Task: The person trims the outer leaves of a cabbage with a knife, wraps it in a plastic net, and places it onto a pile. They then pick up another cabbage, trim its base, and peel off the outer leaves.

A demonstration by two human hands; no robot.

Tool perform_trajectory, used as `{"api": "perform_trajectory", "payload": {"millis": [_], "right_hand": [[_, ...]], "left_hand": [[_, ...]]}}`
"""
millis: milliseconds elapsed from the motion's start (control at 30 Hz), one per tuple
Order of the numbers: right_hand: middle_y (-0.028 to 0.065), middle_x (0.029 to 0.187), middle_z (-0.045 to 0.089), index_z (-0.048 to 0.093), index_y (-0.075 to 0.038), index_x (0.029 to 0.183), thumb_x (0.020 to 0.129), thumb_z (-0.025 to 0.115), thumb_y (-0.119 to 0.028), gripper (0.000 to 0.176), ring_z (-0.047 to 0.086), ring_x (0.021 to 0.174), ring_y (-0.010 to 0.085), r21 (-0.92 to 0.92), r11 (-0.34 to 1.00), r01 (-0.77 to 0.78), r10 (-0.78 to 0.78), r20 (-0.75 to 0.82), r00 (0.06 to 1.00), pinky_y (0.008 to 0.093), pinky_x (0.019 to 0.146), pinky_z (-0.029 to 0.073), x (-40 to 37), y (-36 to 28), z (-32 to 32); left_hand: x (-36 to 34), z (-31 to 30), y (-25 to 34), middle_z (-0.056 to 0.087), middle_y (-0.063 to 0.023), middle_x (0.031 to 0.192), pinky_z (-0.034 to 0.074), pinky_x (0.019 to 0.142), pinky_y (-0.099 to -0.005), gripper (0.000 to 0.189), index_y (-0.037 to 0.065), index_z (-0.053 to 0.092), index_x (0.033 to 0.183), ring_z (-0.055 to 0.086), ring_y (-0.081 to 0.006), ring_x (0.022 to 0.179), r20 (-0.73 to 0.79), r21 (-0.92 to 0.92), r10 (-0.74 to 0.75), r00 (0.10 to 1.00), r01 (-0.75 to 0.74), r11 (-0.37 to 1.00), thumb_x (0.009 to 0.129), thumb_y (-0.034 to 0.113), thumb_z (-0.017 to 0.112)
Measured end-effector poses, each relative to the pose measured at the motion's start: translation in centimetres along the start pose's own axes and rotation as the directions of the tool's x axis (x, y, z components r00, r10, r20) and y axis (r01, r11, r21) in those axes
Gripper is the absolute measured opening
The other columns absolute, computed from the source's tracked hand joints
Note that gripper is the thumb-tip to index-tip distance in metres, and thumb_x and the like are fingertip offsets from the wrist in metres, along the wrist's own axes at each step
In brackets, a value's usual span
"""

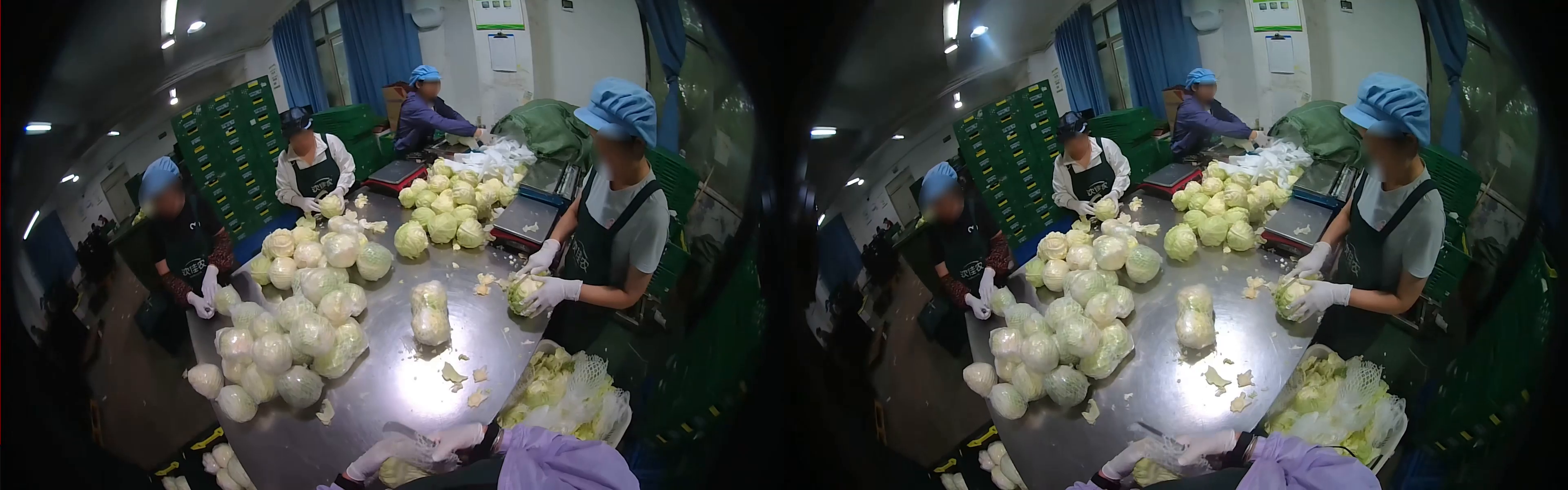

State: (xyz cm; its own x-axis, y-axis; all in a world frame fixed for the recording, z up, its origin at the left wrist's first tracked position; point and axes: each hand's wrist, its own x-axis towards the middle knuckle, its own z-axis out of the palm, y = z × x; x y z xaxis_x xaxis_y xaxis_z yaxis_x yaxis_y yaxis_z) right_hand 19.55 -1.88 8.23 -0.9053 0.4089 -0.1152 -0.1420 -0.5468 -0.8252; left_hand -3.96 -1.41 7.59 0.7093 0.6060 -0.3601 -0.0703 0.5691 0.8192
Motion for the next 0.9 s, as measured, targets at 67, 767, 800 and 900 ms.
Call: {"api": "perform_trajectory", "payload": {"millis": [67,767,800,900], "right_hand": [[-0.0014,0.092,0.056,0.054,0.002,0.117,0.084,0.066,-0.027,0.045,0.047,0.079,0.0037,-0.246,0.939,-0.239,0.174,-0.261,0.95,0.0201,0.066,0.04,-0.3,1.9,-6.6],[0.0111,0.102,0.062,0.05,-0.003,0.128,0.083,0.065,-0.05,0.067,0.058,0.085,0.0162,-0.358,0.857,-0.37,0.098,-0.592,0.8,0.0272,0.074,0.048,-1.1,7.3,-7.0],[0.0078,0.097,0.062,0.051,-0.004,0.126,0.082,0.066,-0.048,0.064,0.058,0.077,0.0125,-0.187,0.907,-0.377,0.194,-0.609,0.769,0.0256,0.068,0.048,-1.2,7.0,-6.8],[0.0011,0.088,0.058,0.05,-0.005,0.126,0.083,0.069,-0.039,0.058,0.052,0.066,0.0066,-0.19,0.978,-0.088,-0.075,-0.709,0.701,0.0228,0.057,0.044,-0.7,8.9,-6.8]], "left_hand": [[-0.5,0.5,-0.1,0.061,-0.0099,0.117,0.044,0.093,-0.0288,0.039,-0.006,0.054,0.121,0.057,-0.0133,0.105,-0.192,0.103,0.067,0.979,-0.048,0.994,0.099,0.023,0.041],[-1.8,-1.2,-6.6,0.061,-0.01,0.116,0.051,0.089,-0.037,0.048,0.001,0.05,0.124,0.062,-0.022,0.103,-0.601,-0.363,0.106,0.792,-0.388,0.847,0.1,0.041,0.036],[-2.0,1.2,-3.3,0.063,-0.0101,0.113,0.052,0.087,-0.0373,0.048,0.002,0.051,0.123,0.063,-0.0221,0.1,-0.637,-0.351,0.147,0.757,-0.455,0.819,0.1,0.041,0.036],[-2.0,2.6,-0.4,0.061,-0.012,0.115,0.051,0.087,-0.0363,0.046,0.001,0.052,0.121,0.062,-0.0223,0.101,-0.579,-0.214,0.323,0.748,-0.522,0.826,0.101,0.039,0.036]]}}
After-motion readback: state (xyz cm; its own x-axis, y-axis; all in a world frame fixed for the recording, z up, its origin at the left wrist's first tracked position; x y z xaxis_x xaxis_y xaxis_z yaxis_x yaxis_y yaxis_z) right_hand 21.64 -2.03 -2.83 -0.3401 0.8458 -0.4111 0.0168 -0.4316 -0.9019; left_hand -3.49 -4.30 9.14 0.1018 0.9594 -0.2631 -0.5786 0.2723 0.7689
